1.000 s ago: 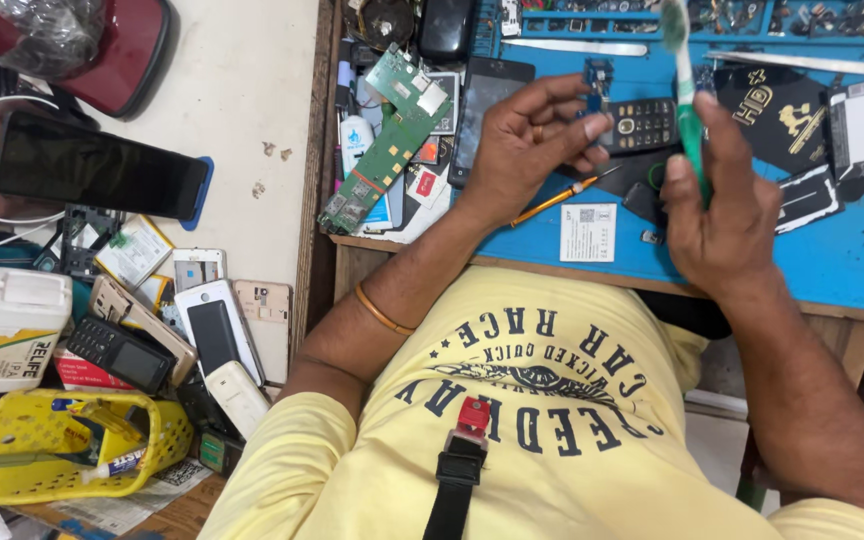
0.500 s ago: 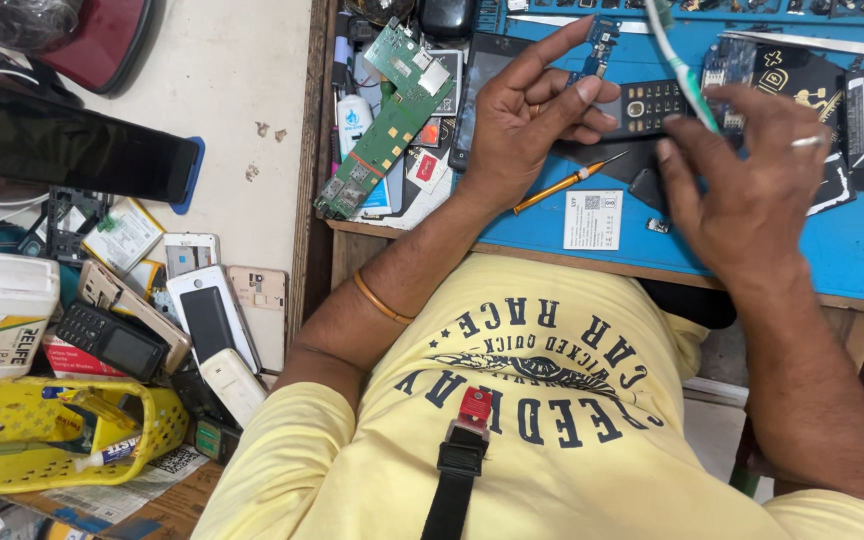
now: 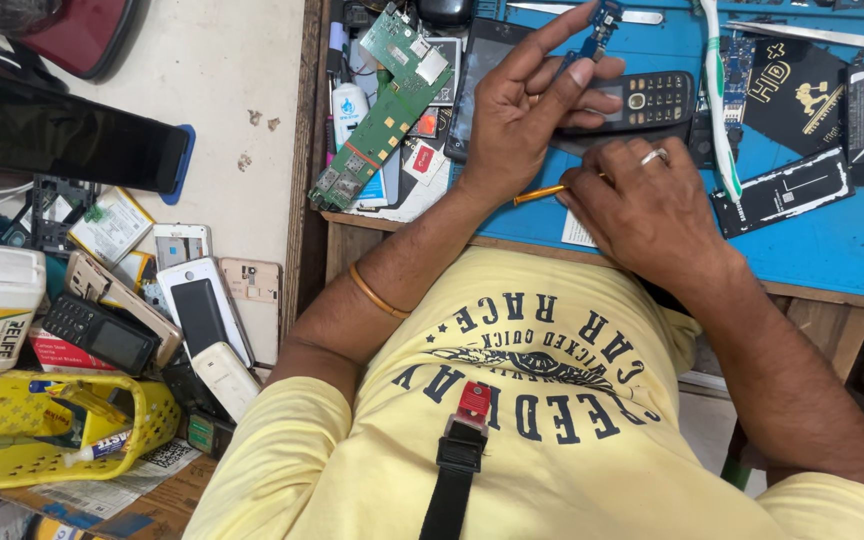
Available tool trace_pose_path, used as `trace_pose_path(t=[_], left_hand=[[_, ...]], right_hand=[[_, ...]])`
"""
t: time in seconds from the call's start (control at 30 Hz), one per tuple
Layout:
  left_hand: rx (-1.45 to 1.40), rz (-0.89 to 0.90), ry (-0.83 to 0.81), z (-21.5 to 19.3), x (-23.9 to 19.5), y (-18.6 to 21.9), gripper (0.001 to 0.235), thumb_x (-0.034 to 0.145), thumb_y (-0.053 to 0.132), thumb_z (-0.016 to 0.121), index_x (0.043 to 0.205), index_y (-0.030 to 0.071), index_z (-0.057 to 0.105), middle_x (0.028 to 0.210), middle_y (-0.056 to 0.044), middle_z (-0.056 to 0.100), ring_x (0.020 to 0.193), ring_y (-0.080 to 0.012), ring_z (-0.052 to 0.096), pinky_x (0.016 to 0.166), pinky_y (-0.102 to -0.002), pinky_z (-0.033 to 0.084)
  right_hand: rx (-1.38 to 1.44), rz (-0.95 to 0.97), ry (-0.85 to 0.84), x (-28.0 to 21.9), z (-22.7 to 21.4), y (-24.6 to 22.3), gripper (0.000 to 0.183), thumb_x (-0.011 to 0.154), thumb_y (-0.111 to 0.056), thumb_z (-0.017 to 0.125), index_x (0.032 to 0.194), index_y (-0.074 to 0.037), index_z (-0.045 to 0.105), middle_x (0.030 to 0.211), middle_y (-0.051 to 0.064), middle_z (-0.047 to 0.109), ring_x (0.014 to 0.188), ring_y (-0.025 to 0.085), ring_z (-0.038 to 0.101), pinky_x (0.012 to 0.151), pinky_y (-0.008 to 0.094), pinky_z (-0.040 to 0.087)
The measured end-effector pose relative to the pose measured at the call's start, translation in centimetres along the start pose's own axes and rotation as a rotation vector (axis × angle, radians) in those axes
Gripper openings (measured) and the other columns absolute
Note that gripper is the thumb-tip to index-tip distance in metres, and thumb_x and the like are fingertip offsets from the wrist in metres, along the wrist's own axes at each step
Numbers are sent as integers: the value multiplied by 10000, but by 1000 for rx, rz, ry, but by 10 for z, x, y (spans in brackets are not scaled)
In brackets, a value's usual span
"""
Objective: The person cleans a small circuit board using a toothbrush and then uses a screwdriver to scrape or adjust components on the board. The work is performed on a cluttered workbench with various electronic parts and tools visible.
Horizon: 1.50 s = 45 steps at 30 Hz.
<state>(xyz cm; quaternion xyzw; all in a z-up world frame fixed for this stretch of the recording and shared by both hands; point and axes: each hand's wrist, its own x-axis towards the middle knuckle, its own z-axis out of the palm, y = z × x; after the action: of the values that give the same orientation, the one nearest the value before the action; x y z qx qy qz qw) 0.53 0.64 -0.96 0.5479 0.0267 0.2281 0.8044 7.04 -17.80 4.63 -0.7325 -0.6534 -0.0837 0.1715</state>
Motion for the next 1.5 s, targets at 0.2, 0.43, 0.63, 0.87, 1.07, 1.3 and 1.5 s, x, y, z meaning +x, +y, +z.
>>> trace_pose_path(t=[0.2,0.43,0.63,0.87,1.07,1.3,1.5], left_hand=[[-132,-72,32,-4,1,-2,481,1161,208,559,1602,96,407,1249,-222,729,1058,-232,772,872,-294,650],[-129,-81,48,0,4,6,509,1126,197,568,1582,42,406,1282,-216,714,1095,-244,753,911,-325,648],[-145,-57,49,-2,5,-6,389,1123,169,573,1463,-4,499,1253,-221,722,1077,-254,755,899,-331,649],[-197,-70,72,-4,5,-6,256,1118,155,582,1320,2,550,1223,-226,722,1067,-262,757,882,-332,649],[-111,-25,59,-2,6,-6,198,1091,161,630,1217,9,619,1144,-134,727,1066,-215,752,887,-317,654],[79,-94,9,8,-1,-1,241,1045,126,714,1236,-19,687,853,-39,689,712,-59,613,603,-190,497],[214,-2,-93,12,-5,1,265,1040,119,710,1277,7,677,998,-45,752,771,-66,726,638,-194,580]], right_hand=[[-93,8,-19,-4,-5,15,149,1043,-234,781,1097,-106,726,1042,6,638,838,174,605,723,373,449],[-25,96,-42,5,-25,10,364,929,-152,710,1289,-95,704,1048,68,661,858,256,671,705,394,533],[-67,182,-104,3,-28,14,345,941,-162,699,1280,-97,713,1013,71,666,831,256,681,695,406,529],[12,214,49,-9,-30,20,258,930,-153,759,1173,-70,743,1063,97,671,831,264,680,728,393,545],[349,345,281,-31,-27,30,181,1012,-77,807,1151,-31,702,999,114,666,799,157,702,664,254,537],[504,325,394,-41,-12,34,170,1034,-73,795,1112,6,666,1009,116,743,806,125,726,691,211,554],[477,301,390,-41,-6,32,186,1050,-52,830,1148,16,687,1094,152,762,782,139,712,687,228,539]])
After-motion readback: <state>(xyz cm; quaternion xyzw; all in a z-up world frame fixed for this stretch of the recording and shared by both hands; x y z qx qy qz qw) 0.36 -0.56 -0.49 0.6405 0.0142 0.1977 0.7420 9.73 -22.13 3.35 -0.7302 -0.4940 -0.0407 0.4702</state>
